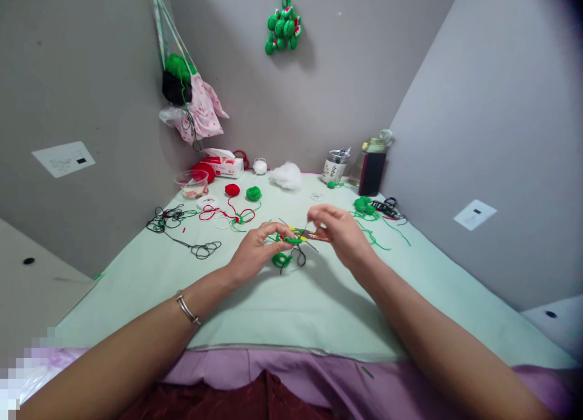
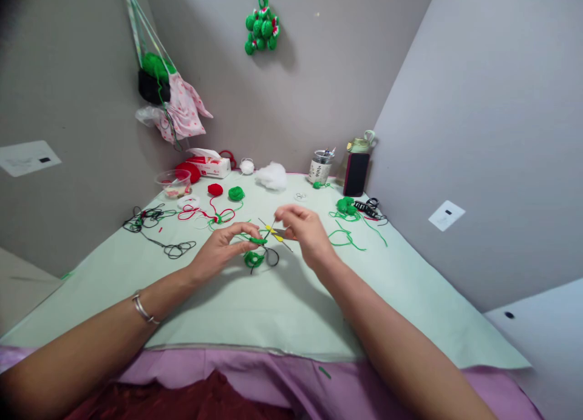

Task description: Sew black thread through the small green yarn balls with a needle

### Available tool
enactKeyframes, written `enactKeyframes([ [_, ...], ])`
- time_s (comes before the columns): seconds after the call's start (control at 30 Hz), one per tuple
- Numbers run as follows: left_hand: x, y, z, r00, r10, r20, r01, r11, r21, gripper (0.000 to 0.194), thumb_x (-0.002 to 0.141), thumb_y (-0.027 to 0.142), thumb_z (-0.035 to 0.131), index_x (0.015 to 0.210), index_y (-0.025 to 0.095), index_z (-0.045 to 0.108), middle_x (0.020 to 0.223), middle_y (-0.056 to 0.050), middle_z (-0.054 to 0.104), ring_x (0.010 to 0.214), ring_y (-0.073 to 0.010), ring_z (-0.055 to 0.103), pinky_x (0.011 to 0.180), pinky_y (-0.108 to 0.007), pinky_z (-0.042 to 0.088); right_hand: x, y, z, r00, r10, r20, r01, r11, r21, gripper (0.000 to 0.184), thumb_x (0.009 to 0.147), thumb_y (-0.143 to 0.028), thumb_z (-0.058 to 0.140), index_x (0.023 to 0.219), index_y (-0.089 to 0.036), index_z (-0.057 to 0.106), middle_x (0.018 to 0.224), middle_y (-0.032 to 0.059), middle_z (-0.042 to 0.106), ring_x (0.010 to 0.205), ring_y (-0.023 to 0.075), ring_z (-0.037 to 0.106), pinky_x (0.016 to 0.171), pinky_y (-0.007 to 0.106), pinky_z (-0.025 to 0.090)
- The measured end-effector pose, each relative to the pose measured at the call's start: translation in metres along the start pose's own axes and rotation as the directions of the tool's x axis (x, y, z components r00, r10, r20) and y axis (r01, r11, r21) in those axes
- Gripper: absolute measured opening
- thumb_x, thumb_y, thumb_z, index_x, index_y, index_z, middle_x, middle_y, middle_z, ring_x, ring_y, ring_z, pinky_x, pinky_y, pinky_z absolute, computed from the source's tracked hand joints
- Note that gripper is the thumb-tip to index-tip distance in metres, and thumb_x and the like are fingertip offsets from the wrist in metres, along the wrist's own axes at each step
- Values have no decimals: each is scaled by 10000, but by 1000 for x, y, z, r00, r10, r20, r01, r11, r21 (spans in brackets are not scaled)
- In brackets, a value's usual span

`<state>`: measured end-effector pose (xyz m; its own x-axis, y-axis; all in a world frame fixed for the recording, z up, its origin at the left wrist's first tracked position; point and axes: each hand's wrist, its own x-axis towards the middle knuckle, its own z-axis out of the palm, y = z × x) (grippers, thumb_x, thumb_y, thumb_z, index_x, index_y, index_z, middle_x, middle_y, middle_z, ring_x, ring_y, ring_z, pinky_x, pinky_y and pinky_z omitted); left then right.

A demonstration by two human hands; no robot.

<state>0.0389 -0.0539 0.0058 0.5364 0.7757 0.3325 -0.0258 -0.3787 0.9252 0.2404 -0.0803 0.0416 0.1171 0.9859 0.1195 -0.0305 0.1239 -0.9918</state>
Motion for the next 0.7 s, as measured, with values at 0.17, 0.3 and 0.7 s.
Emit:
enactKeyframes([
  [0.17, 2, 1, 0, 975, -172, 138, 207, 930, -303, 203, 852, 348, 670, 947, 193, 579, 1004, -79, 707, 902, -184, 627, 801, -323, 438, 26, -12, -47, 994, 63, -93, -43, 978, 203, 238, 767, -357, 721, 788, -208, 537, 741, -9, 582, 622, 97, 518, 481, 204, 365],
  [0.3, 1, 4, -1, 972, -178, 150, 224, 896, -383, 235, 860, 384, 665, 937, 197, 546, 879, -66, 698, 905, -200, 630, 780, -323, 425, 39, -17, -98, 988, -7, -155, 28, 991, 131, 280, 886, -307, 637, 702, -213, 448, 567, -74, 302, 454, 59, 280, 441, 225, 266],
  [0.7, 1, 5, -10, 958, -165, 234, 258, 852, -455, 226, 853, 375, 674, 956, 213, 553, 771, -24, 619, 893, -201, 618, 808, -334, 412, 56, 6, -186, 862, -98, -498, 84, 995, -49, 294, 974, -342, 549, 1220, -196, 613, 1305, 121, 574, 1105, 202, 602, 942, 388, 523],
])
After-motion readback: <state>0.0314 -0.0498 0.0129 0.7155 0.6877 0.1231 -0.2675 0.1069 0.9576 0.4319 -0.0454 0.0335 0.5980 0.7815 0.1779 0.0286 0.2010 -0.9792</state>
